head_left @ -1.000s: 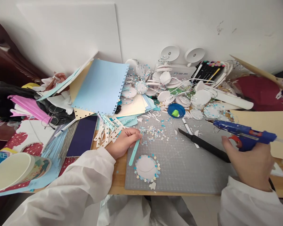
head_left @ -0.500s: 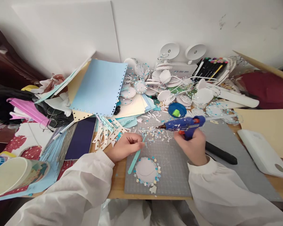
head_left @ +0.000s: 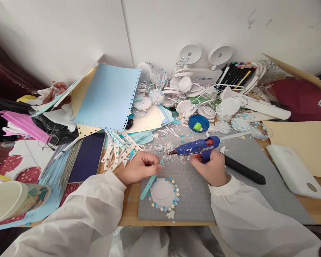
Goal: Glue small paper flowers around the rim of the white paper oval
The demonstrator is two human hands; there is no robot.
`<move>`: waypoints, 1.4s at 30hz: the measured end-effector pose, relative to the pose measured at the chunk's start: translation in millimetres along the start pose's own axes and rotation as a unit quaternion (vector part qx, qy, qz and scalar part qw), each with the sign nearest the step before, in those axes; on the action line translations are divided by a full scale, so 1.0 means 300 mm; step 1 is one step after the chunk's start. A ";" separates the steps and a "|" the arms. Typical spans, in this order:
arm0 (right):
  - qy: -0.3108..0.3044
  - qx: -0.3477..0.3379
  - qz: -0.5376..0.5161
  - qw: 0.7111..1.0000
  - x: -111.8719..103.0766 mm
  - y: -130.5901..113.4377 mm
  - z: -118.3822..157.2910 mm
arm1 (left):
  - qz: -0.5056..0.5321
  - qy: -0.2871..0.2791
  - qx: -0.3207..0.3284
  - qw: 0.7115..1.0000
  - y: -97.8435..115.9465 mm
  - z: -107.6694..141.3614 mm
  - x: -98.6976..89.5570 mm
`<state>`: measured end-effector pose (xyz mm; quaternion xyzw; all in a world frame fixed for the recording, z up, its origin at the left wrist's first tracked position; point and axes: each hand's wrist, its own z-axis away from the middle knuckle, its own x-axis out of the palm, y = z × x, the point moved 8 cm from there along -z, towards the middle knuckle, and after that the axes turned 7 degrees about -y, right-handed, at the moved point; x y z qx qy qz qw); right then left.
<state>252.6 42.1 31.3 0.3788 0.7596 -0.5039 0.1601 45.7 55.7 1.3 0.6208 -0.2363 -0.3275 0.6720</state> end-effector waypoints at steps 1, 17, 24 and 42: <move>0.002 -0.002 0.002 1.000 0.000 0.000 0.001 | 0.001 -0.001 0.001 1.000 -0.001 0.000 0.000; -0.003 -0.017 0.002 1.000 0.001 0.004 0.000 | 0.003 -0.014 0.003 1.000 0.003 0.003 0.004; -0.018 -0.021 0.020 0.999 0.007 -0.007 0.000 | 0.004 -0.010 -0.001 1.000 -0.002 0.001 0.003; -0.010 -0.047 0.060 0.997 0.009 -0.023 0.000 | 0.000 -0.009 -0.007 1.000 0.003 0.004 0.004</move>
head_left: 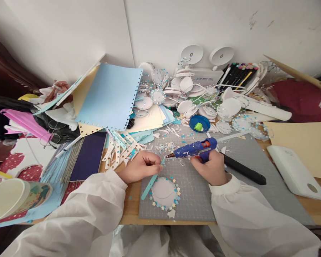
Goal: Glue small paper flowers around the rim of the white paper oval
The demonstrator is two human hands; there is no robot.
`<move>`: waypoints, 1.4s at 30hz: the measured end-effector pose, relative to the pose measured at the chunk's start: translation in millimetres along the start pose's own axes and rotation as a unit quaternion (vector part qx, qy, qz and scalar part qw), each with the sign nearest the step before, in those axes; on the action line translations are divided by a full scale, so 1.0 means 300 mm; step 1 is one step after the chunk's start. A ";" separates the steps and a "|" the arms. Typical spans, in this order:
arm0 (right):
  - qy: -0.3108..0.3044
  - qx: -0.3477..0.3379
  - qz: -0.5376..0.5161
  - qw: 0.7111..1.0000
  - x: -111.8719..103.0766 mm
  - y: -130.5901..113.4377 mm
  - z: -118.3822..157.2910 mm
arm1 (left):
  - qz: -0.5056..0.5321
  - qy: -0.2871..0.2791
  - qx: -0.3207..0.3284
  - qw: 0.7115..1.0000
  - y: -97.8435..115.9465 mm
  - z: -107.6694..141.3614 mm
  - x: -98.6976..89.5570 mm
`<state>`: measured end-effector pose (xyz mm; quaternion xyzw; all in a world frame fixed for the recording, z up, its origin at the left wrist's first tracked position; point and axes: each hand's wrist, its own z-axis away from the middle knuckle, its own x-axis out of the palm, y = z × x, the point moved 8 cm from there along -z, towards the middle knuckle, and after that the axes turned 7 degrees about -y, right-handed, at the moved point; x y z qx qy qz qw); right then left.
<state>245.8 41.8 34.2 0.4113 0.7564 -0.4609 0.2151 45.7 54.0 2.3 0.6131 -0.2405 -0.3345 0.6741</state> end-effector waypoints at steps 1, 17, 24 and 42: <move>0.001 0.000 -0.002 1.000 -0.001 -0.002 -0.001 | 0.000 0.000 0.000 1.000 0.000 0.000 0.000; 0.001 0.002 -0.004 1.000 -0.004 -0.004 -0.002 | 0.004 -0.008 -0.004 1.000 -0.002 -0.002 0.004; 0.006 0.001 0.004 1.000 -0.002 0.000 0.001 | 0.003 -0.007 -0.004 1.000 -0.001 -0.003 0.005; 0.001 -0.004 0.014 1.000 -0.001 0.005 0.001 | 0.007 -0.008 -0.003 1.000 0.001 -0.002 0.005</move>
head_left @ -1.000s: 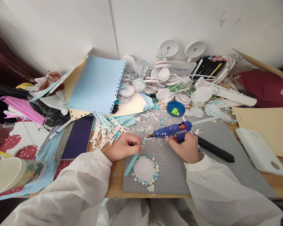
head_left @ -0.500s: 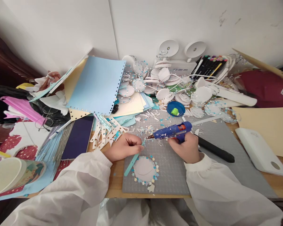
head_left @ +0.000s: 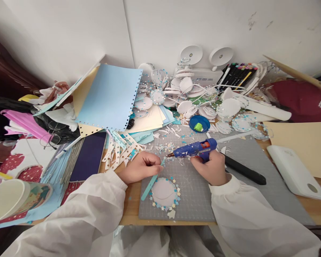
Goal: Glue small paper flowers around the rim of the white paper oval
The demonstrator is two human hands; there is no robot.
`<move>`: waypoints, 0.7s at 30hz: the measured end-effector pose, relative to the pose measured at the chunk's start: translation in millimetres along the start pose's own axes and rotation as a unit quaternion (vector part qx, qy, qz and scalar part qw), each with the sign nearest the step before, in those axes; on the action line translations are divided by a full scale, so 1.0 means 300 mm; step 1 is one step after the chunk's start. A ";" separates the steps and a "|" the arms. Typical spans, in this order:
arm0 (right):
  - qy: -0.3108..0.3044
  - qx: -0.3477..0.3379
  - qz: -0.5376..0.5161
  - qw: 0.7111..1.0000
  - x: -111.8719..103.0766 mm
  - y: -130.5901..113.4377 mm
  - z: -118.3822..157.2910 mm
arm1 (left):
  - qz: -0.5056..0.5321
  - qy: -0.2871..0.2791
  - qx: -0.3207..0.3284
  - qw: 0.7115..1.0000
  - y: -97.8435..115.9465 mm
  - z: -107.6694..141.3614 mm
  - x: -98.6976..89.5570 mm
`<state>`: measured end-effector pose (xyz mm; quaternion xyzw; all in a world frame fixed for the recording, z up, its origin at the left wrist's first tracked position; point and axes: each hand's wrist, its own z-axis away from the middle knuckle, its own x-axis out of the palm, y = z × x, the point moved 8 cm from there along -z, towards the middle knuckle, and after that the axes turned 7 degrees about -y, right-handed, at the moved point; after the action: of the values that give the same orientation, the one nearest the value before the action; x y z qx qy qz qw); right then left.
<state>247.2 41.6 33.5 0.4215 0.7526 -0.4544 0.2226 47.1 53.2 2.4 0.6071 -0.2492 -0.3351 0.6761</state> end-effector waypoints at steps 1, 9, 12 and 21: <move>-0.002 -0.002 0.000 1.000 0.002 -0.001 0.000 | 0.001 0.001 0.001 1.000 0.000 0.000 -0.001; 0.042 0.022 0.008 0.999 -0.047 0.021 -0.002 | -0.003 0.005 0.006 1.000 -0.004 -0.002 -0.006; 0.071 0.058 0.018 0.996 -0.132 0.069 -0.005 | -0.008 0.006 0.007 1.000 -0.004 0.000 -0.006; 0.087 0.235 0.140 0.958 -0.407 0.485 0.085 | -0.003 0.003 0.010 1.000 -0.011 -0.004 -0.005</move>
<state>434.5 0.4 36.6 0.6005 0.5747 -0.5445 0.1124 46.5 55.0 -1.0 0.6159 -0.2484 -0.3326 0.6696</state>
